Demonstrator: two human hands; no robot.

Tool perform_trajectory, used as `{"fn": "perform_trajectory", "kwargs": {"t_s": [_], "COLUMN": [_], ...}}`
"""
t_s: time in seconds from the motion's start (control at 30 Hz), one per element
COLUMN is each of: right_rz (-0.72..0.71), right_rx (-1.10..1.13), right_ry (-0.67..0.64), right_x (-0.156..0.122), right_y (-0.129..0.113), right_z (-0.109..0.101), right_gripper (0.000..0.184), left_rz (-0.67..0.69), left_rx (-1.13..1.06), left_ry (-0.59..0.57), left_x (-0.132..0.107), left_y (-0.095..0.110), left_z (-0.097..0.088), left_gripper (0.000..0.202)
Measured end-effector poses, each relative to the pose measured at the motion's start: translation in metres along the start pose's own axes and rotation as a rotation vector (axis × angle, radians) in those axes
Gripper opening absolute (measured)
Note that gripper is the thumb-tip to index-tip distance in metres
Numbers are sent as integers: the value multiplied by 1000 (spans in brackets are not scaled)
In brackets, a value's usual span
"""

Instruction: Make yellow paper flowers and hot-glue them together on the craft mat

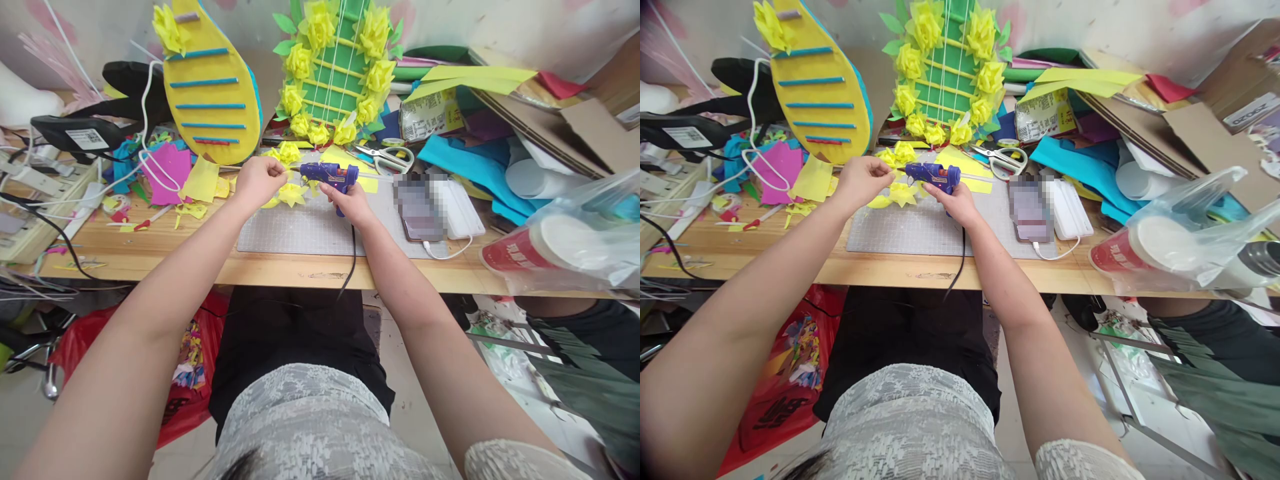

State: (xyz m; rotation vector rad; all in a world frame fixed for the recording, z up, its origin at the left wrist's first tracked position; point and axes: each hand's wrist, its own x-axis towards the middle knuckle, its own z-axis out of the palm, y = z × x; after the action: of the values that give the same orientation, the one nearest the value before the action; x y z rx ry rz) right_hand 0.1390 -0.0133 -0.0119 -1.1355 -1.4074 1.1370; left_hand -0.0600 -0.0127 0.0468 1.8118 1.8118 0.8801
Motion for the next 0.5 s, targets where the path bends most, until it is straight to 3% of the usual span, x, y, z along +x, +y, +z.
{"fn": "perform_trajectory", "kwargs": {"t_s": [0.23,0.37,0.5], "right_rz": [101,128,146], "right_rx": [150,254,264], "right_ry": [41,103,149], "right_x": [4,8,11], "right_y": [-2,-6,-7], "right_z": [-2,-6,-8], "right_gripper": [46,48,50], "left_rz": [23,-22,-120], "left_rx": [-92,-277,-398], "left_ry": [-1,18,-54], "left_x": [1,4,3], "left_y": [-5,-11,-8], "left_z": [1,3,-1], "left_gripper": [7,6,8]}}
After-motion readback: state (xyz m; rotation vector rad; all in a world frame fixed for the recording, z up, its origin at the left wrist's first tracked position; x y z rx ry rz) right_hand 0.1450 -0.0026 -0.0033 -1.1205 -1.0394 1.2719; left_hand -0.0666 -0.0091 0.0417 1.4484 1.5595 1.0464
